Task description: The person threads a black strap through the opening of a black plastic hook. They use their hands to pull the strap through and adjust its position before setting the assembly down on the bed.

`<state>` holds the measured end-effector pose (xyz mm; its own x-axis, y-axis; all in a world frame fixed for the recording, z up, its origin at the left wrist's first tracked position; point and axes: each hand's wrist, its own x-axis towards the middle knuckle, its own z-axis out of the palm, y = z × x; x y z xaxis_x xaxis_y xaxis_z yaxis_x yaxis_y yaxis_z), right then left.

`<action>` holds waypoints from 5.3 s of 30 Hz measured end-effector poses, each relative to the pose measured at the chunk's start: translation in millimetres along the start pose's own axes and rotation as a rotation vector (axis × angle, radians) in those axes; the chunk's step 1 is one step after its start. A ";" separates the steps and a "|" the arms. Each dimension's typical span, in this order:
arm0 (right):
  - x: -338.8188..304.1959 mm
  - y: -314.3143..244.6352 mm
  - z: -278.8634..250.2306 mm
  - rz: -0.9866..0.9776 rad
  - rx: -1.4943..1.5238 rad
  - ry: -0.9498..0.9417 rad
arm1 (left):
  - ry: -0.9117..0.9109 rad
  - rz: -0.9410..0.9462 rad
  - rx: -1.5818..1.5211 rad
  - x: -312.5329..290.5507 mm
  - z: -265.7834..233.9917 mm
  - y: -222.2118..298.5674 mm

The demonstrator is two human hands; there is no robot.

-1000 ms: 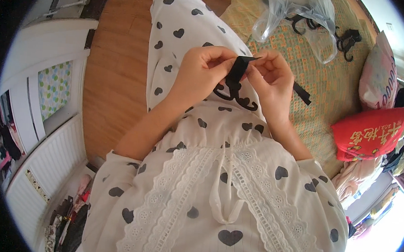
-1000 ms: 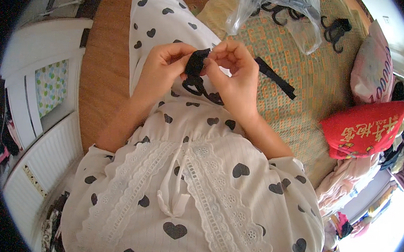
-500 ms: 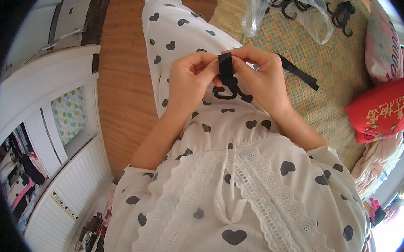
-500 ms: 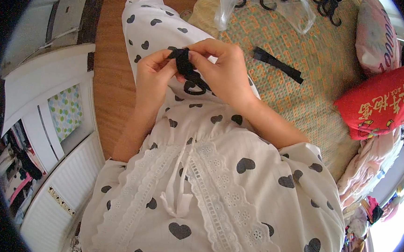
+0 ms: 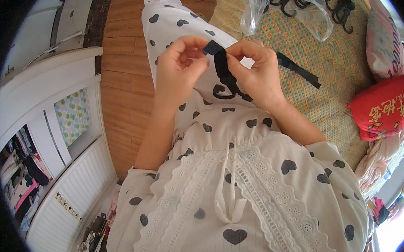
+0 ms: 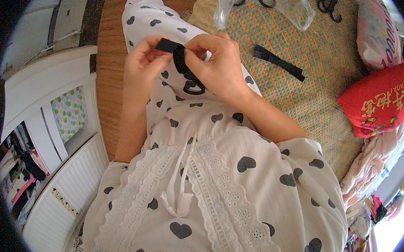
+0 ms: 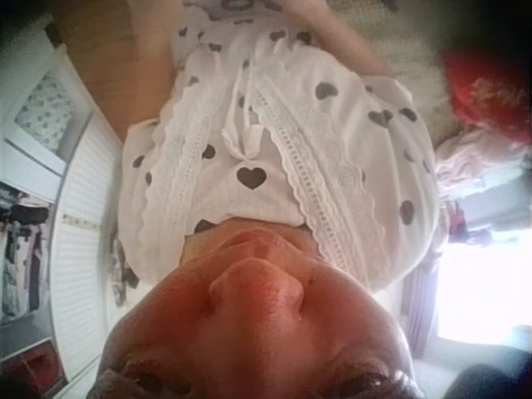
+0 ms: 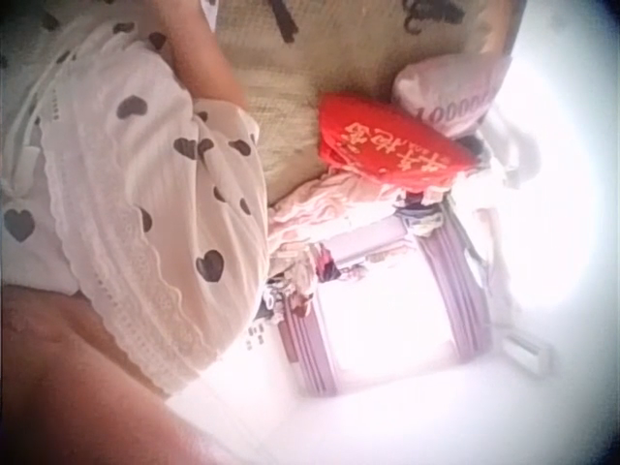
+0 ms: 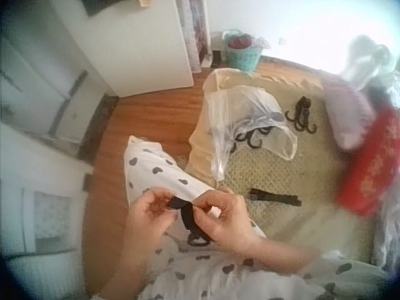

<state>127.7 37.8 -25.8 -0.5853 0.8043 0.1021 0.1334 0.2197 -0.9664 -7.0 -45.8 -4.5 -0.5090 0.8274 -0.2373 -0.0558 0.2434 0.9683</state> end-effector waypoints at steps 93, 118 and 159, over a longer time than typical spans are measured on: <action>31.8 3.5 5.1 -0.375 0.399 -0.166 | -0.205 -0.002 -0.211 -16.0 -16.2 19.6; 36.9 3.4 14.7 -0.375 0.397 -0.134 | -0.063 -0.008 -0.058 -7.6 -14.1 24.9; 24.2 -7.3 24.2 0.465 1.027 -0.016 | -0.096 0.426 0.225 2.5 -11.2 8.2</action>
<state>93.3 42.3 -22.0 -0.6618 0.6804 -0.3147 -0.3751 -0.6640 -0.6468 -18.3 -47.4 3.7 -0.3639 0.9176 0.1601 0.3325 -0.0326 0.9425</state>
